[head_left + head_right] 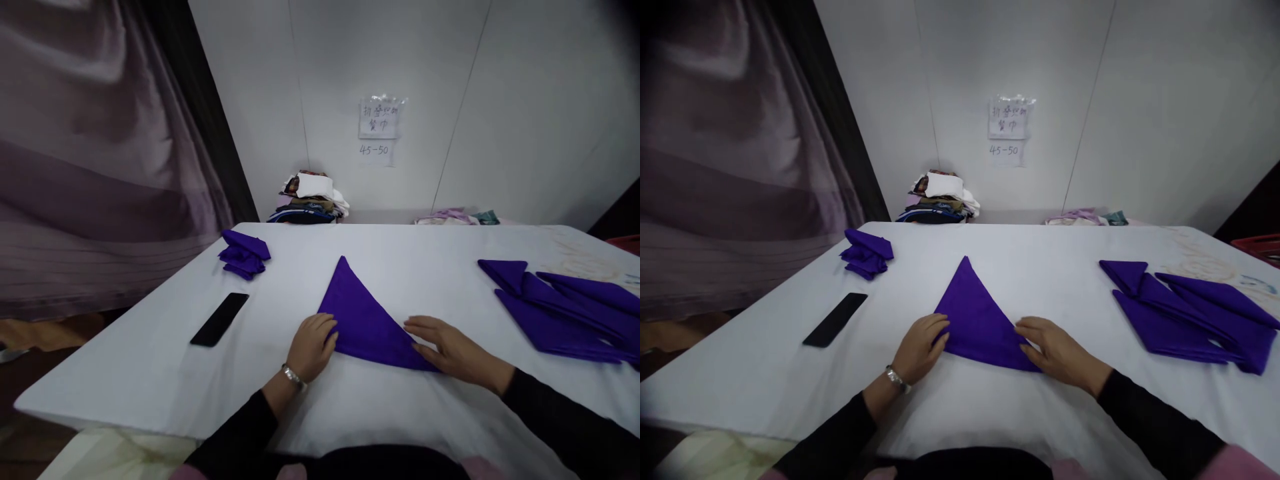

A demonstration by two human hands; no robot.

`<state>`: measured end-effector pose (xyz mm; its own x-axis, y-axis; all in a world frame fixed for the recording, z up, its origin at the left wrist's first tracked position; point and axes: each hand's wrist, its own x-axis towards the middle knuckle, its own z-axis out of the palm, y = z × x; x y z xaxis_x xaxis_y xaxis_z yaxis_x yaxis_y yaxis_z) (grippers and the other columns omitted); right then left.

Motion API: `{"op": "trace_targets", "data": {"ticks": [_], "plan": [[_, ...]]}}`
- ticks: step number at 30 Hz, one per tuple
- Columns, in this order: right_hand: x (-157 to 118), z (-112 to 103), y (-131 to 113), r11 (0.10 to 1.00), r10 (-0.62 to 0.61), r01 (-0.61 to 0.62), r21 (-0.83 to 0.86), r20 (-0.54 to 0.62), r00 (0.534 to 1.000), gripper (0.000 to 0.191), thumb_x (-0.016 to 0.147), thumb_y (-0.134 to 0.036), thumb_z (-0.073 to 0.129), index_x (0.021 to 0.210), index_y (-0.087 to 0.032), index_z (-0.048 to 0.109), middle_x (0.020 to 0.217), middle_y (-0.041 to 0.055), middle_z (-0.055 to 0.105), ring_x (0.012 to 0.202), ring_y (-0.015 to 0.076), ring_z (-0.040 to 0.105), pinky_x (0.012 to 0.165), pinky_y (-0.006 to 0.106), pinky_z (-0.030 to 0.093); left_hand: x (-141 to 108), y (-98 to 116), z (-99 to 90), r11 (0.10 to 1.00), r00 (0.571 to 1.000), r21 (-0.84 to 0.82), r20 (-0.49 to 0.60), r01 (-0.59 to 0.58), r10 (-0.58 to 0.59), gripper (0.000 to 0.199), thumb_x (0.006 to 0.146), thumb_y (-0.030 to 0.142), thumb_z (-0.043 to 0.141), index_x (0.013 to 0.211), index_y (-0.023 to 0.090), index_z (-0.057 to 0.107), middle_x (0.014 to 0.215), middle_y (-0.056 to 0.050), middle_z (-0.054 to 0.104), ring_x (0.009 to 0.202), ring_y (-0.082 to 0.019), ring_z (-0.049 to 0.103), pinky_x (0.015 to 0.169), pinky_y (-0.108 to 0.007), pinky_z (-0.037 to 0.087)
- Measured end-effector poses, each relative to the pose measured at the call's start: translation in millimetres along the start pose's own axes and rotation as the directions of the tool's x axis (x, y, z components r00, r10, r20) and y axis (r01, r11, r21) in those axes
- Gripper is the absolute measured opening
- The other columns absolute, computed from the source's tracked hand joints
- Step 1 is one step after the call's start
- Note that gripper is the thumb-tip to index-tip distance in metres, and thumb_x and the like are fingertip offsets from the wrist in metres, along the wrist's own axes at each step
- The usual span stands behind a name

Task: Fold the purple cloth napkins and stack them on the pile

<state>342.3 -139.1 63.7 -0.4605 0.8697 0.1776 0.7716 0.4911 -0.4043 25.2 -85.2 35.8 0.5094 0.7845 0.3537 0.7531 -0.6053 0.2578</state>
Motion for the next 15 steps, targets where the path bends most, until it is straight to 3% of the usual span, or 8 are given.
{"op": "trace_targets", "data": {"ticks": [3,6,13,15], "plan": [[50.7,9.4,-9.1,0.995,-0.092,0.089,0.054,0.049,0.995,0.042,0.09,-0.036,0.04,0.128,-0.023,0.051,0.132,0.0058,0.051,0.123,0.0227,0.043,0.103,0.041,0.036,10.4,0.6,15.7,0.999,0.994,0.047,0.107,0.011,-0.016,0.04,0.085,0.031,0.048,0.122,0.015,0.051,0.134,-0.011,0.048,0.128,-0.026,0.037,0.106,-0.046,0.029],[103.6,32.6,-13.2,0.988,-0.138,0.13,0.084,0.111,0.984,0.048,0.09,-0.038,0.041,0.133,-0.018,0.044,0.138,0.0087,0.043,0.13,0.0231,0.034,0.107,0.042,0.028,11.3,-2.5,28.7,0.996,0.977,0.073,0.198,0.059,-0.073,0.05,0.085,0.038,0.047,0.129,0.012,0.045,0.14,-0.014,0.04,0.133,-0.028,0.029,0.107,-0.049,0.027],[195.6,87.9,2.4,0.99,-0.14,0.14,0.018,0.238,0.961,0.065,0.088,-0.052,0.038,0.139,-0.012,0.034,0.146,0.0152,0.025,0.136,0.0276,0.018,0.109,0.049,0.013,5.8,-6.3,34.0,0.995,0.966,0.07,0.243,0.077,-0.092,0.054,0.088,0.04,0.04,0.133,0.01,0.04,0.142,-0.015,0.036,0.134,-0.028,0.026,0.108,-0.05,0.025],[211.3,94.2,14.3,0.995,-0.092,0.08,0.065,0.194,0.977,0.064,0.085,-0.054,0.043,0.136,-0.014,0.04,0.146,0.0133,0.028,0.136,0.027,0.02,0.109,0.048,0.011,5.2,-7.3,35.3,0.995,0.966,0.062,0.244,0.074,-0.086,0.055,0.087,0.039,0.041,0.134,0.011,0.038,0.143,-0.015,0.035,0.134,-0.027,0.025,0.108,-0.05,0.025]]}}
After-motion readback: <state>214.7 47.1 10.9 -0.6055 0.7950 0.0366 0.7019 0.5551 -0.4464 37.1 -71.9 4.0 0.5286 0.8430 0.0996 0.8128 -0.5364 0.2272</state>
